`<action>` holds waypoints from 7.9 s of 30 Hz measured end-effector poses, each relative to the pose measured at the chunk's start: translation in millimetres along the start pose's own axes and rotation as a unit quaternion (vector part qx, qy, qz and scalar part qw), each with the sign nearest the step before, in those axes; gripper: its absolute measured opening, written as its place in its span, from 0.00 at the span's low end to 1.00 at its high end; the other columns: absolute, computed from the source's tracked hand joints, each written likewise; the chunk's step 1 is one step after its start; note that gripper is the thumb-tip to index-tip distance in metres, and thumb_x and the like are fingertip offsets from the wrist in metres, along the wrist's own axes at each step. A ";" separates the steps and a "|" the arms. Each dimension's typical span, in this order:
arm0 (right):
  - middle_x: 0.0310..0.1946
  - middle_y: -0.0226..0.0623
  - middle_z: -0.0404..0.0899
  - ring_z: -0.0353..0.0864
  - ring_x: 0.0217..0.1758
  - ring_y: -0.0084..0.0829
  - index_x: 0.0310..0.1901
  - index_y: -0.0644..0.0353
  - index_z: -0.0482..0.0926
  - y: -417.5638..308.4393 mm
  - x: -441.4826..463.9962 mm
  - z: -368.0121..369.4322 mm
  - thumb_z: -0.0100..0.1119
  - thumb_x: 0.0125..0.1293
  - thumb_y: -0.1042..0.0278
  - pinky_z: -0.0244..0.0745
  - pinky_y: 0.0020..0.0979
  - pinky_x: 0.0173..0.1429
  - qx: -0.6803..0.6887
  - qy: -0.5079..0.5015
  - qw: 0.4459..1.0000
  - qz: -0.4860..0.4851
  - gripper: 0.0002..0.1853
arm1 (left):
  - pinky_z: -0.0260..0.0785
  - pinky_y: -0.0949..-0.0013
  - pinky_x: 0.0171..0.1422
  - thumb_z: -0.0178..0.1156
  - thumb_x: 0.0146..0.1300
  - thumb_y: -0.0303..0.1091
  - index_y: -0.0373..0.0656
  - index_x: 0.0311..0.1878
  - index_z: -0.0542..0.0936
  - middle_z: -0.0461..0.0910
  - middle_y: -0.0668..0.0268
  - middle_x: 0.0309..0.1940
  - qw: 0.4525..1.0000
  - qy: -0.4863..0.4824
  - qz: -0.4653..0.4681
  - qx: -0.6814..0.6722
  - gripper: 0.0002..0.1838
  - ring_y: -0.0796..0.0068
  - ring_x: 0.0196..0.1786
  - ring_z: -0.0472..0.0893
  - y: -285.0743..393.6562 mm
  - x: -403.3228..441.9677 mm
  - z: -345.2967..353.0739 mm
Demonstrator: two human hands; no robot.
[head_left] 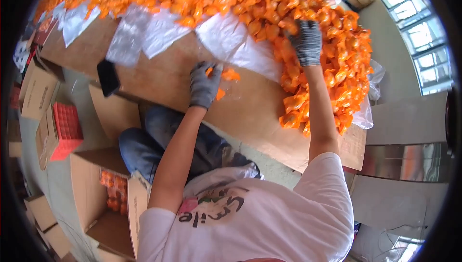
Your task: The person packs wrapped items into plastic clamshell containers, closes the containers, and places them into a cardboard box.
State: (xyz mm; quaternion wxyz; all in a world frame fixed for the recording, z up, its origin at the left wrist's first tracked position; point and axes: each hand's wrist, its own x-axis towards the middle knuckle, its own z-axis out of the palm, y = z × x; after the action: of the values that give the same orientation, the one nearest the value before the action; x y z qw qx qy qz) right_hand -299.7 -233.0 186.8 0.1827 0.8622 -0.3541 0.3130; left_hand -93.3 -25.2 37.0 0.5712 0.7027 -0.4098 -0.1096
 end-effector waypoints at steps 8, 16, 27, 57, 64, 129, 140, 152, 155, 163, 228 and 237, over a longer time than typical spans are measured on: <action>0.50 0.37 0.74 0.70 0.57 0.37 0.53 0.59 0.73 -114.6 -120.2 9.5 0.74 0.46 0.68 0.62 0.36 0.64 0.502 0.090 0.859 0.044 0.30 | 0.69 0.59 0.53 0.64 0.56 0.42 0.39 0.34 0.82 0.78 0.54 0.36 0.999 0.015 -0.016 0.035 0.14 0.55 0.42 0.77 8.6 -2.6 -5.4; 0.43 0.42 0.75 0.73 0.49 0.40 0.49 0.57 0.79 -159.3 -153.4 -4.3 0.71 0.49 0.69 0.68 0.35 0.56 0.363 -0.098 0.927 0.025 0.22 | 0.70 0.63 0.49 0.66 0.57 0.41 0.37 0.34 0.81 0.76 0.55 0.36 0.998 0.007 -0.023 0.051 0.15 0.60 0.40 0.78 12.7 -4.5 -6.6; 0.52 0.47 0.67 0.71 0.52 0.39 0.64 0.67 0.57 -165.1 -140.7 30.3 0.74 0.50 0.66 0.66 0.34 0.61 0.438 -0.091 0.867 0.219 0.43 | 0.66 0.58 0.57 0.55 0.65 0.48 0.40 0.40 0.81 0.75 0.54 0.41 0.992 -0.018 -0.003 0.122 0.18 0.55 0.48 0.74 20.3 -8.0 -12.0; 0.49 0.50 0.75 0.76 0.52 0.43 0.56 0.67 0.69 -200.4 -134.2 19.1 0.72 0.52 0.57 0.69 0.36 0.58 0.398 -0.147 0.892 0.156 0.34 | 0.70 0.64 0.56 0.56 0.64 0.26 0.42 0.52 0.74 0.77 0.57 0.48 0.986 -0.075 0.087 -0.117 0.13 0.63 0.50 0.77 -40.2 12.6 -19.0; 0.45 0.52 0.76 0.75 0.51 0.49 0.53 0.64 0.71 -199.8 -127.6 10.9 0.71 0.51 0.54 0.70 0.42 0.56 0.401 -0.165 0.889 0.148 0.32 | 0.68 0.65 0.64 0.59 0.64 0.31 0.45 0.59 0.69 0.73 0.61 0.55 0.947 -0.306 -0.014 -0.096 0.21 0.66 0.59 0.72 -17.4 20.4 -72.4; 0.61 0.46 0.62 0.64 0.64 0.44 0.60 0.46 0.65 -193.0 -167.3 2.6 0.71 0.51 0.74 0.64 0.39 0.66 0.423 -0.038 0.904 0.036 0.35 | 0.58 0.60 0.71 0.63 0.51 0.21 0.49 0.54 0.74 0.60 0.58 0.66 0.968 -0.158 0.193 0.041 0.25 0.57 0.68 0.61 -2.1 -34.8 -70.7; 0.57 0.41 0.69 0.66 0.59 0.51 0.38 0.49 0.81 -201.0 -157.6 13.6 0.69 0.45 0.72 0.66 0.47 0.61 0.296 -0.028 0.953 -0.062 0.16 | 0.56 0.61 0.73 0.67 0.51 0.25 0.51 0.57 0.74 0.62 0.60 0.64 0.967 -0.185 0.173 -0.038 0.28 0.59 0.69 0.60 -4.4 -32.7 -81.7; 0.49 0.43 0.73 0.71 0.52 0.50 0.50 0.56 0.74 -194.4 -164.3 48.1 0.64 0.53 0.71 0.66 0.44 0.57 0.493 -0.095 0.863 0.049 0.20 | 0.70 0.79 0.30 0.66 0.58 0.32 0.41 0.39 0.79 0.77 0.74 0.27 0.918 -0.105 -0.266 -0.274 0.08 0.85 0.26 0.74 -18.3 -20.9 -79.8; 0.51 0.50 0.71 0.69 0.55 0.51 0.55 0.59 0.72 -203.0 -162.4 32.1 0.63 0.56 0.74 0.66 0.43 0.60 0.453 -0.036 0.889 0.059 0.23 | 0.72 0.77 0.29 0.65 0.57 0.25 0.42 0.39 0.78 0.77 0.73 0.27 0.918 -0.085 -0.301 -0.246 0.08 0.83 0.27 0.75 -26.2 -8.3 -68.3; 0.56 0.45 0.68 0.67 0.59 0.53 0.53 0.54 0.74 -196.6 -162.7 18.9 0.66 0.53 0.72 0.66 0.44 0.62 0.337 0.034 0.936 -0.097 0.23 | 0.77 0.70 0.44 0.59 0.63 0.28 0.42 0.52 0.75 0.80 0.66 0.41 0.878 -0.131 -0.322 -0.331 0.14 0.75 0.40 0.80 -23.6 -24.0 -84.1; 0.36 0.46 0.78 0.77 0.36 0.43 0.41 0.60 0.80 -359.6 -23.8 70.3 0.66 0.55 0.64 0.73 0.37 0.41 0.449 -0.078 0.882 -0.121 0.13 | 0.61 0.66 0.66 0.59 0.64 0.36 0.49 0.55 0.79 0.73 0.60 0.56 0.965 0.189 0.096 0.156 0.16 0.64 0.61 0.70 -25.9 15.3 -330.0; 0.43 0.45 0.82 0.80 0.46 0.44 0.47 0.60 0.80 -403.2 11.2 142.9 0.66 0.55 0.69 0.74 0.35 0.53 0.528 -0.151 0.833 -0.071 0.16 | 0.68 0.79 0.43 0.59 0.64 0.29 0.44 0.62 0.73 0.76 0.75 0.44 0.980 -0.025 -0.078 -0.182 0.21 0.85 0.39 0.70 -96.0 103.8 -272.1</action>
State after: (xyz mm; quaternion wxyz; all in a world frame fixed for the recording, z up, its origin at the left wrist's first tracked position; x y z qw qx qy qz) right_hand 57.4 -40.1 51.3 -0.3341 0.8869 -0.0959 0.3042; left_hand 185.7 97.1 71.9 0.6686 0.6139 -0.3409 -0.2446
